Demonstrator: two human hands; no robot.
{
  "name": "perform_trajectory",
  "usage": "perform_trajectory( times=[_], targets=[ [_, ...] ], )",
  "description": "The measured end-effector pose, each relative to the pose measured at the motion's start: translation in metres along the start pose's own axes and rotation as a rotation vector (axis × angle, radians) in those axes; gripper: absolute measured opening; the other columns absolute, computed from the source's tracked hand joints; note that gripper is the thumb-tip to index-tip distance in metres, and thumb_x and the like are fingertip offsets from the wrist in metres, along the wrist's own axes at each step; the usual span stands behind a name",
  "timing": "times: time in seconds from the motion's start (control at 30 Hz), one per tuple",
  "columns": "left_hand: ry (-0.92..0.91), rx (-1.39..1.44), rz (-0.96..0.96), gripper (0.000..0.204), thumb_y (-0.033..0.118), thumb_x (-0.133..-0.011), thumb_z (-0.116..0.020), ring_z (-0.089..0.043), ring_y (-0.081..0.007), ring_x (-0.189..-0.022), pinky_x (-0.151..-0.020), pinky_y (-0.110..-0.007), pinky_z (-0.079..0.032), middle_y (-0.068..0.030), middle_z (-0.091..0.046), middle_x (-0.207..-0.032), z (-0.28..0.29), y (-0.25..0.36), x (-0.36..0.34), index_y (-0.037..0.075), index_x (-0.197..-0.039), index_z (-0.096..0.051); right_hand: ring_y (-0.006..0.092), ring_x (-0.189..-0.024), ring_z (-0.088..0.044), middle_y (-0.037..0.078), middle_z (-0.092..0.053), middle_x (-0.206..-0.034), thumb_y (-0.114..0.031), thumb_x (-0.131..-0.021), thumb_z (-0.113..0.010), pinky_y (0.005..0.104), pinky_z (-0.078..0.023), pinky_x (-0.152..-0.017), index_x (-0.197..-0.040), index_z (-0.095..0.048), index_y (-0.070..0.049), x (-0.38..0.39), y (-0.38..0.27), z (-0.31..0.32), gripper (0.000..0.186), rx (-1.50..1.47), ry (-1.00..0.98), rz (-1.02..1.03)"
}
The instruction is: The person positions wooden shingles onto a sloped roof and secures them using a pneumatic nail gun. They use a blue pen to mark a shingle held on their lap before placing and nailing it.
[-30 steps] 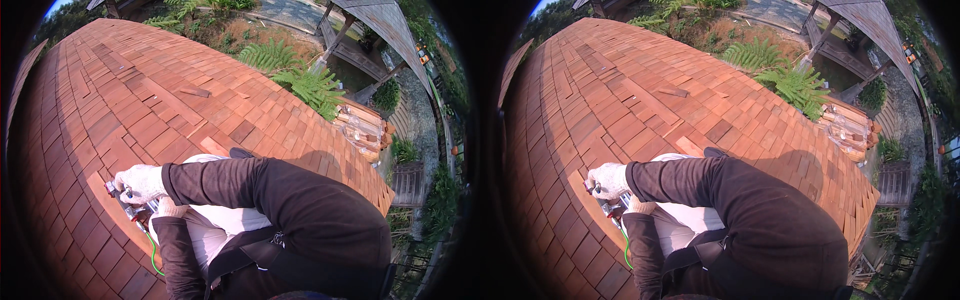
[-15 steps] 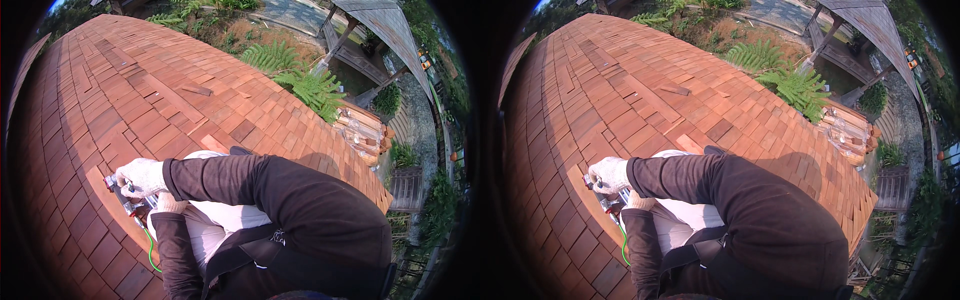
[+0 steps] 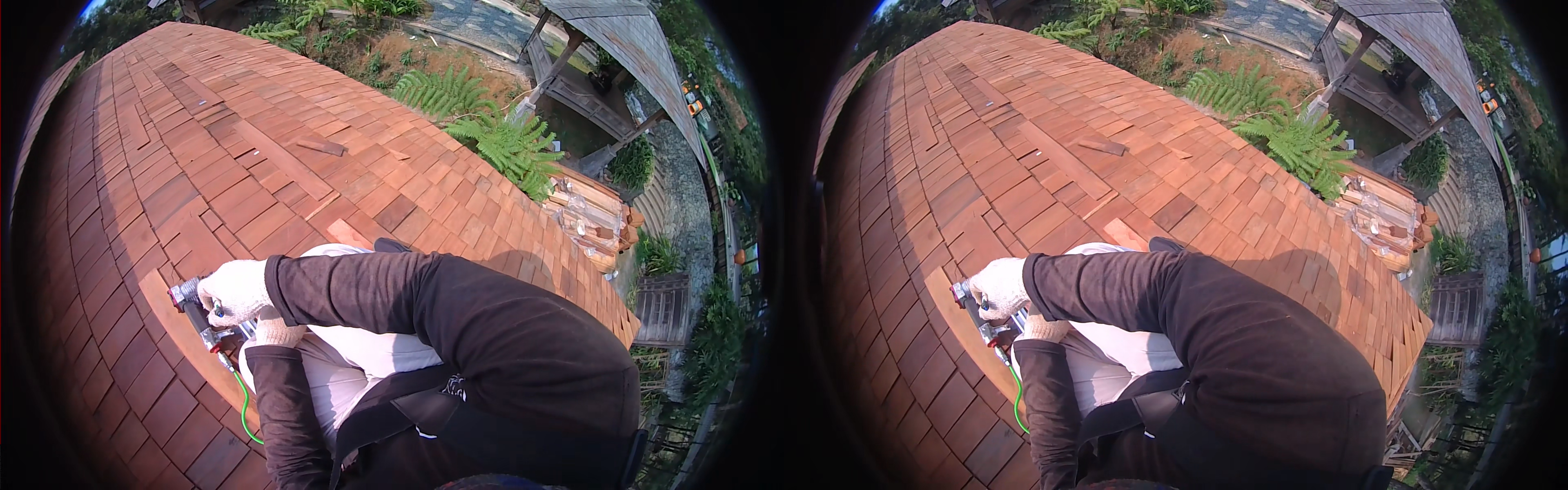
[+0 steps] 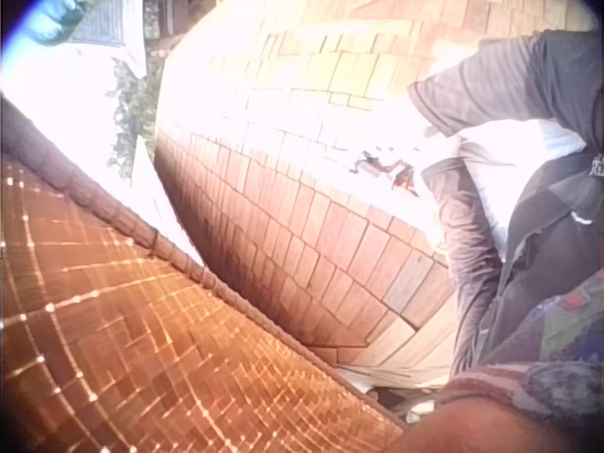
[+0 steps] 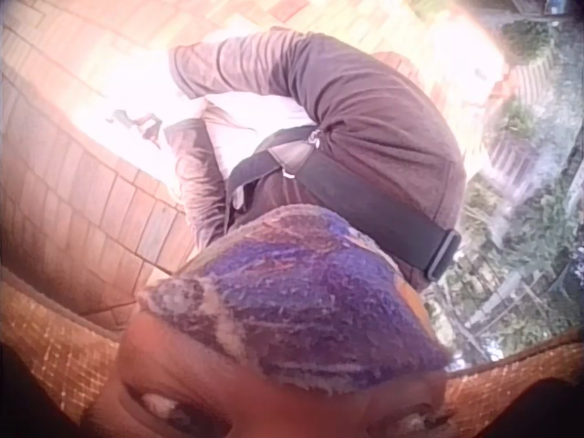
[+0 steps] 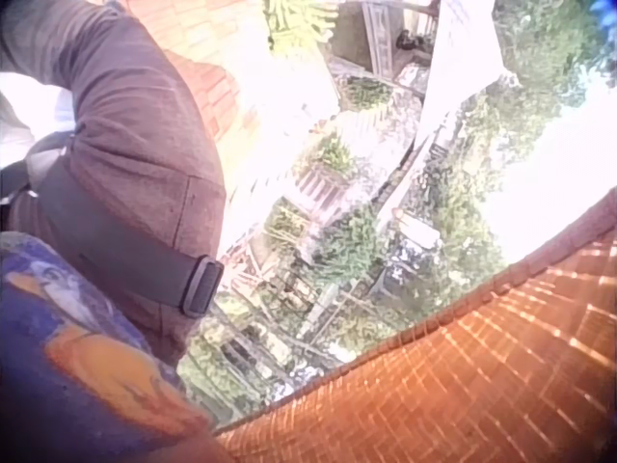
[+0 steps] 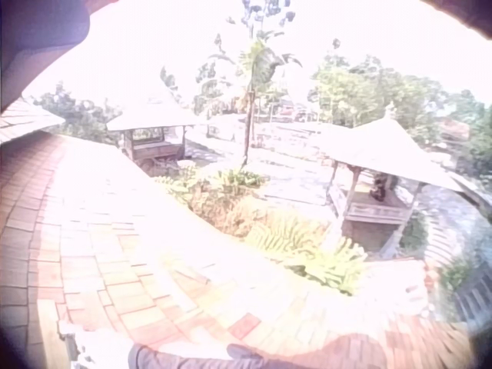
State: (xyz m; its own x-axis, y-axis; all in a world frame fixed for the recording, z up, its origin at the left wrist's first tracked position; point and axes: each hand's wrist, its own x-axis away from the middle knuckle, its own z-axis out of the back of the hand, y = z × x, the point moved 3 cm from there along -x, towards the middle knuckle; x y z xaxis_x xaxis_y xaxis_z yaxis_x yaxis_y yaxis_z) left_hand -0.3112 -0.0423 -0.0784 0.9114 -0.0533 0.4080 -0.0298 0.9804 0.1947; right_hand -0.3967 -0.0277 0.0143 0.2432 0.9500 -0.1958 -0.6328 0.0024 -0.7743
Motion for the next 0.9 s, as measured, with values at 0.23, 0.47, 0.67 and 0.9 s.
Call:
perform_trajectory(
  times=[0.23,0.47,0.67,0.9],
  targets=[
    [0.050,0.055,-0.039,0.046,0.021,-0.097,-0.057,-0.057,-0.0397,-0.133,-0.117,-0.049,-0.041,-0.0221,-0.063,-0.140,-0.016,-0.012,-0.005,0.006,-0.141,-0.061,0.0381,-0.081,-0.071,0.016,-0.071,-0.081,-0.039,-0.084,-0.077,0.0471,-0.054,-0.074,-0.096,-0.070,-0.010,-0.002,0.004,-0.005,0.033,0.025,-0.054,0.003],
    [0.145,0.059,-0.069,0.049,0.023,-0.094,-0.059,-0.057,-0.0403,-0.133,-0.116,-0.049,-0.042,-0.0222,-0.064,-0.139,-0.023,-0.020,-0.003,0.006,-0.141,-0.062,0.0358,-0.081,-0.071,0.013,-0.073,-0.083,-0.038,-0.084,-0.077,0.0447,-0.055,-0.074,-0.096,-0.070,-0.011,-0.004,0.005,-0.007,0.031,0.037,-0.066,0.043],
    [0.109,0.048,-0.046,0.050,0.023,-0.094,-0.059,-0.058,-0.0414,-0.132,-0.116,-0.050,-0.042,-0.0231,-0.064,-0.139,-0.012,-0.008,0.000,0.006,-0.141,-0.062,0.0359,-0.081,-0.072,0.015,-0.074,-0.083,-0.041,-0.083,-0.077,0.0443,-0.056,-0.075,-0.097,-0.074,-0.009,-0.002,0.010,-0.009,0.034,0.012,-0.081,0.025],
    [0.223,0.079,-0.070,0.050,0.022,-0.093,-0.060,-0.057,-0.0413,-0.133,-0.117,-0.049,-0.041,-0.0228,-0.063,-0.140,-0.031,-0.023,-0.004,0.005,-0.140,-0.062,0.0364,-0.082,-0.073,0.016,-0.074,-0.084,-0.042,-0.083,-0.077,0.0442,-0.056,-0.075,-0.094,-0.075,-0.009,-0.002,0.004,-0.008,0.035,0.020,-0.078,0.039]
  ],
)
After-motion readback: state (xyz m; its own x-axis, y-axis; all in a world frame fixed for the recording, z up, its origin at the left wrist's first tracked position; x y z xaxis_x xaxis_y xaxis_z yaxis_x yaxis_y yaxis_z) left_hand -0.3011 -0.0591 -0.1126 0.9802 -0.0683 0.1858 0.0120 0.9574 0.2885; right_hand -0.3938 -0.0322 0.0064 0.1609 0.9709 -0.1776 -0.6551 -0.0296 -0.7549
